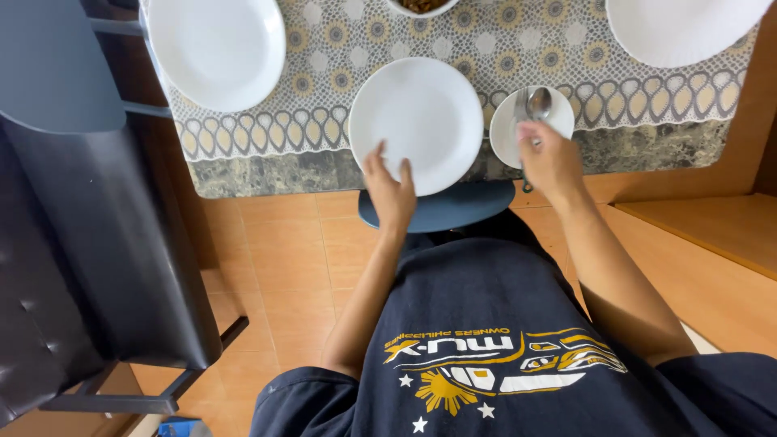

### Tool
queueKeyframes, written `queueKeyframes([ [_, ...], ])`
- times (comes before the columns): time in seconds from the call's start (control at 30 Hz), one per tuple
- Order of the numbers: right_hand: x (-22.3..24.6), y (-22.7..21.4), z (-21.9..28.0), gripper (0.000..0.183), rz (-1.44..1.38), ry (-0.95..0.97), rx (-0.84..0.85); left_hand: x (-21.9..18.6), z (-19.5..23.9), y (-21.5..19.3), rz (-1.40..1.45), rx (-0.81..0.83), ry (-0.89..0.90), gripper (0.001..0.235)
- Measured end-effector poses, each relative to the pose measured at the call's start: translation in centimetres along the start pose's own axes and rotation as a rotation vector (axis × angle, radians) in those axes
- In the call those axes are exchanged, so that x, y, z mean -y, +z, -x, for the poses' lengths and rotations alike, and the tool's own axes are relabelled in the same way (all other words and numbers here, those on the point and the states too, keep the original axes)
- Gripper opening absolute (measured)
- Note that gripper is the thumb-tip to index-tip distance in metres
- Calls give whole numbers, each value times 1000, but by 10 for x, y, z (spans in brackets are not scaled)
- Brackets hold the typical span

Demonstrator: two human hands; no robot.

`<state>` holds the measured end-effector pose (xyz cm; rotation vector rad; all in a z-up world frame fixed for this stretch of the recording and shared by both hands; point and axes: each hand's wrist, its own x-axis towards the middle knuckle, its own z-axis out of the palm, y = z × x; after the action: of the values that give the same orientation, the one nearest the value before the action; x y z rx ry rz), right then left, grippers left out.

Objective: The person serves food from a pan into a bowl and places it on a dining table. They then return to the kitchen, wipe the countertop with a cloth, and move a portable induction cooktop.

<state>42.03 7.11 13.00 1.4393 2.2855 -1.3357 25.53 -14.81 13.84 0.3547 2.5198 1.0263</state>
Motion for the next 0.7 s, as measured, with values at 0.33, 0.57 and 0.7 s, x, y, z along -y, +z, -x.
queueKeyframes([
  [0.33, -152, -39, -54, 29, -100, 48, 68, -20, 83, 155, 327, 405, -281, 69],
  [0.57, -176, -33, -76, 31, -344, 37, 369, -53, 88, 213, 522, 76, -322, 77],
  [0.7, -180, -43, -83, 28, -310, 16, 430, -78, 87, 217, 421, -26, -436, 72],
])
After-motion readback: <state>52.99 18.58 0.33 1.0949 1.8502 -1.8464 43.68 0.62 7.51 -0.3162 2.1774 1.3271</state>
